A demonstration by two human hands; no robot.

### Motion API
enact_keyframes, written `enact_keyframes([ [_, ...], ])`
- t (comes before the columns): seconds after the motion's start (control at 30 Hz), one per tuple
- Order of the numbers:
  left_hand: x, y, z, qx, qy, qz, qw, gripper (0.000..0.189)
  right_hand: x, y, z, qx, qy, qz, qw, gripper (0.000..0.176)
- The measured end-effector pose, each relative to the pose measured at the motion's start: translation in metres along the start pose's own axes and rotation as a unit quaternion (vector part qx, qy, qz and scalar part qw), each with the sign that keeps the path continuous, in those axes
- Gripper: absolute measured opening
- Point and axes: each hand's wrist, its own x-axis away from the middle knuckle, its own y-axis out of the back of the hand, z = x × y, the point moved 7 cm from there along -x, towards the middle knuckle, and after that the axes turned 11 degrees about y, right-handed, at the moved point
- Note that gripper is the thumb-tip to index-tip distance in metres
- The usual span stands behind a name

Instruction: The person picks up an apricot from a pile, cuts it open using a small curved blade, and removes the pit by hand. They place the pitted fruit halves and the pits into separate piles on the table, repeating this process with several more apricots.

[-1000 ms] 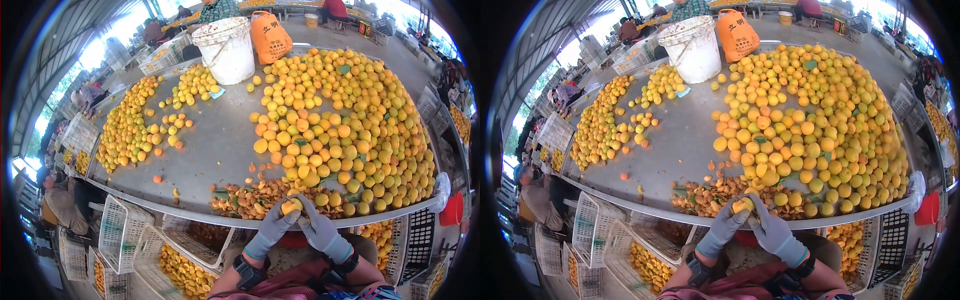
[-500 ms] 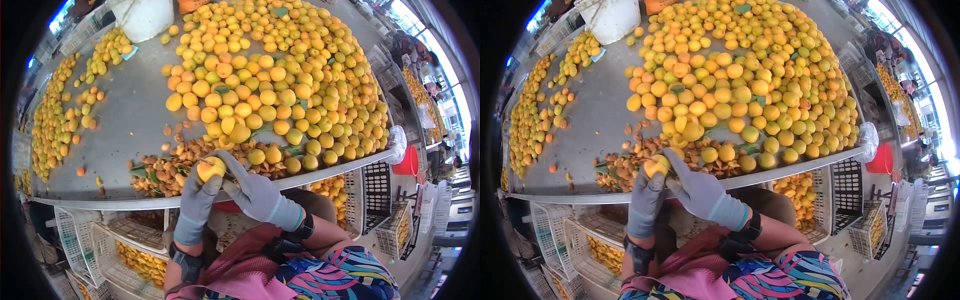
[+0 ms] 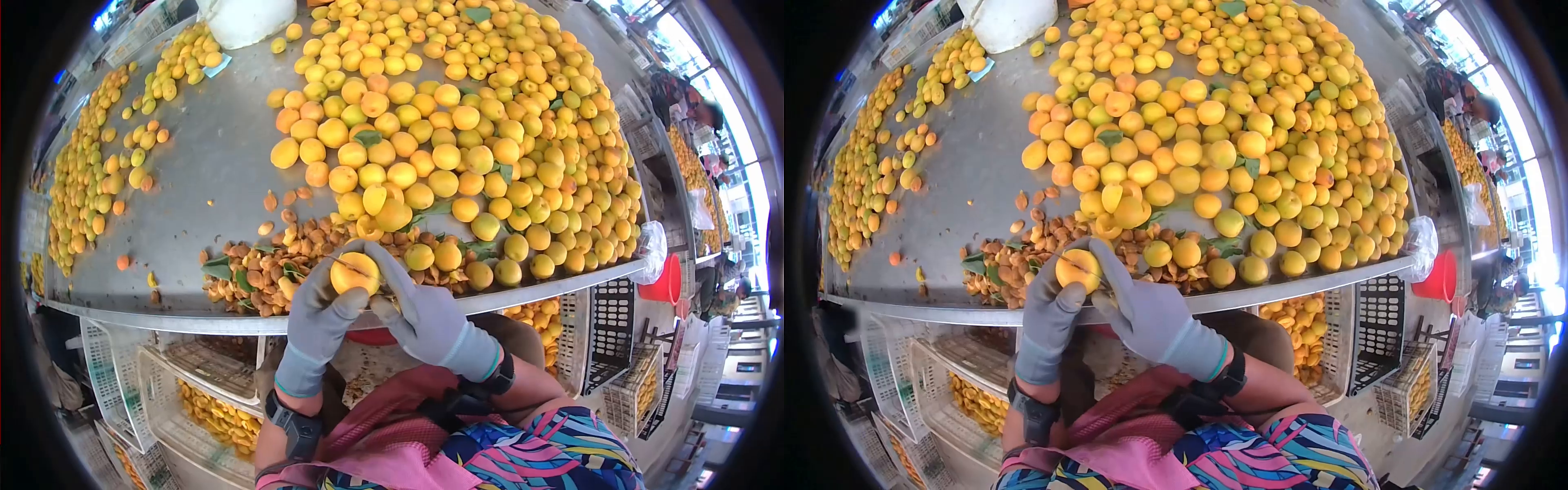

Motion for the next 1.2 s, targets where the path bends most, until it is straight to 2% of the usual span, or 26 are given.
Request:
enact_keyframes([
  [0.03,0.001,-0.001,-0.003,-0.059,-0.005,-0.007,0.998,0.066,-0.002,0.003,-0.001,0.030,-0.027,0.052,0.998,0.074],
  [0.07,0.000,-0.001,-0.002,-0.059,-0.003,-0.008,0.998,0.066,-0.001,0.001,-0.004,0.060,-0.053,0.102,0.992,0.074],
  [0.1,-0.001,-0.001,-0.001,-0.065,-0.004,-0.013,0.998,0.067,-0.001,0.001,-0.005,0.058,-0.055,0.102,0.992,0.074],
  [0.17,-0.002,-0.001,0.002,-0.074,-0.005,-0.016,0.997,0.067,-0.003,0.002,-0.003,0.026,-0.034,0.068,0.997,0.074],
  [0.23,-0.005,-0.002,0.002,-0.007,-0.001,-0.004,1.000,0.065,0.001,0.000,-0.006,0.022,-0.022,0.024,0.999,0.073],
  [0.27,-0.005,-0.004,-0.002,-0.026,-0.021,-0.019,0.999,0.060,-0.004,-0.001,-0.006,0.017,-0.001,-0.023,1.000,0.071],
  [0.33,-0.003,0.007,0.012,-0.046,0.002,-0.058,0.997,0.053,-0.001,0.000,-0.007,0.032,-0.013,-0.040,0.999,0.066],
  [0.4,-0.007,-0.001,0.010,-0.014,0.012,-0.002,1.000,0.054,-0.003,0.003,-0.002,0.016,0.025,-0.061,0.998,0.067],
  [0.47,-0.006,-0.005,0.007,0.000,0.018,0.010,1.000,0.057,-0.003,0.004,-0.003,0.021,0.000,-0.018,1.000,0.067],
  [0.5,-0.005,-0.003,0.005,-0.011,0.011,0.013,1.000,0.057,-0.005,0.013,0.001,0.020,0.008,-0.028,0.999,0.067],
  [0.57,-0.003,0.000,0.000,-0.165,-0.022,-0.001,0.986,0.060,-0.004,0.009,-0.002,0.039,-0.048,0.095,0.994,0.067],
  [0.67,-0.001,0.001,0.001,-0.200,-0.009,-0.007,0.980,0.063,-0.001,0.006,-0.005,0.028,-0.054,0.089,0.994,0.059],
  [0.73,-0.003,0.003,0.006,-0.171,-0.008,-0.007,0.985,0.061,-0.001,0.003,-0.007,0.017,-0.036,0.065,0.997,0.063],
  [0.8,-0.004,0.001,0.010,-0.034,0.001,0.011,0.999,0.061,0.001,-0.001,-0.009,0.008,-0.021,0.044,0.999,0.067],
  [0.83,-0.006,-0.001,0.011,-0.035,0.000,0.012,0.999,0.061,0.000,0.000,-0.008,-0.001,-0.011,0.011,1.000,0.067],
  [0.9,-0.008,-0.005,0.016,0.073,0.009,0.054,0.996,0.063,0.000,0.002,-0.007,-0.010,0.000,-0.022,1.000,0.067],
  [0.93,-0.009,-0.004,0.019,0.074,0.010,0.054,0.996,0.063,0.001,0.002,-0.009,-0.008,-0.005,-0.018,1.000,0.066],
  [1.0,-0.010,0.000,0.031,0.086,0.066,0.033,0.994,0.062,0.002,0.001,-0.011,-0.006,-0.013,-0.012,1.000,0.066],
  [1.1,-0.007,-0.010,0.020,0.095,0.065,0.065,0.991,0.056,0.002,-0.002,-0.012,0.011,-0.013,-0.022,1.000,0.064],
  [1.2,-0.008,0.005,0.034,0.054,0.085,0.034,0.994,0.062,0.002,-0.005,-0.015,0.020,-0.014,-0.035,0.999,0.062],
])
